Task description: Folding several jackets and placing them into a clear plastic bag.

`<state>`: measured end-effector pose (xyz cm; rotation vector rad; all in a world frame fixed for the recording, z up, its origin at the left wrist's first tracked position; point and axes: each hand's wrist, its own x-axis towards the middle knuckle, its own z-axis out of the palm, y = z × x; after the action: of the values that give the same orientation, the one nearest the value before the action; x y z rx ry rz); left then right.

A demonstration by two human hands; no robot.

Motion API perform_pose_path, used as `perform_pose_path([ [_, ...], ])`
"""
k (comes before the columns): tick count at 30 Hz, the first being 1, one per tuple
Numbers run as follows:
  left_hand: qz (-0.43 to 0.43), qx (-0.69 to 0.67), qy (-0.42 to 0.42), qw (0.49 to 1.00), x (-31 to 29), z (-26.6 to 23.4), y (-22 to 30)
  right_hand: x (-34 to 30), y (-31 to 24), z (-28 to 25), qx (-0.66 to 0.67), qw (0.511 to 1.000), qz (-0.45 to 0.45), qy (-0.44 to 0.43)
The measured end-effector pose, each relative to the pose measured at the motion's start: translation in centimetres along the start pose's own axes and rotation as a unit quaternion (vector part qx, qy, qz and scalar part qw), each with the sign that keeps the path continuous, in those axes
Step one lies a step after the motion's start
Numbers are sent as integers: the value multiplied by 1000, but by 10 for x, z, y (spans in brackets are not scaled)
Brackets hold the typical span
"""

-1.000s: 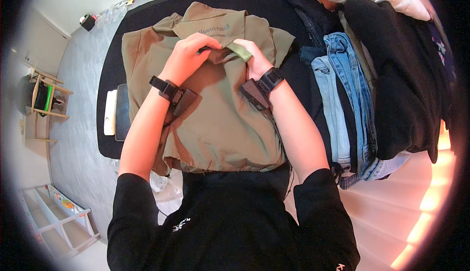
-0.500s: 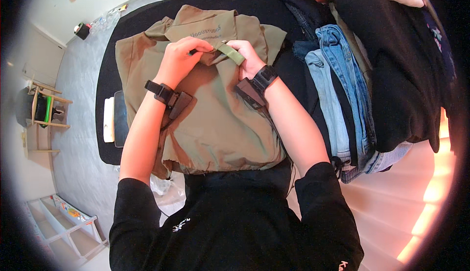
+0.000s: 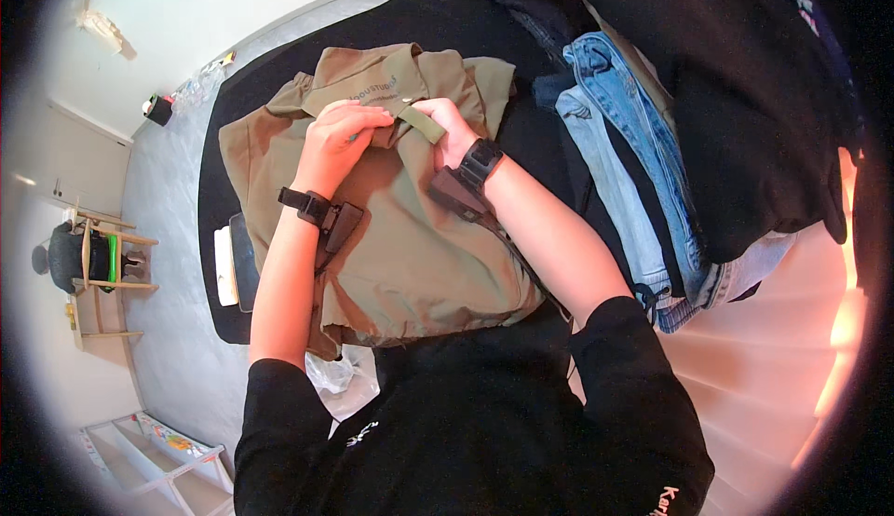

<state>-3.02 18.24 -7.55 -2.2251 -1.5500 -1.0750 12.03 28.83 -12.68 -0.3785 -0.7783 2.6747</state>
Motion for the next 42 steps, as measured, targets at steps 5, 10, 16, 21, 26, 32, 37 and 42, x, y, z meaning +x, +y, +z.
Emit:
perform_pose_path([
  [5,-14,6,0,1000,-1,1,2,11,3,-9,31,999,13,19],
  [10,-47,-5,-2,999,-6,3,-1,4,3,1,30,999,16,11],
  [16,-110,-36,-3,993,-10,4,-4,0,3,3,-7,1000,0,18],
  [21,-179,-116,-28,977,-6,3,-2,9,0,-4,-31,999,7,8],
  [26,-260,-93,-85,957,-10,-2,-4,21,9,-9,-151,987,6,56],
  [32,-283,-90,-184,937,-11,-30,1,-13,-42,15,-523,781,-307,149],
  [37,-260,-109,-270,920,-10,-54,2,-12,-74,-27,-740,382,-334,442],
  [42,-251,-69,-277,925,-8,-71,11,-38,-91,-2,-711,571,-170,374],
])
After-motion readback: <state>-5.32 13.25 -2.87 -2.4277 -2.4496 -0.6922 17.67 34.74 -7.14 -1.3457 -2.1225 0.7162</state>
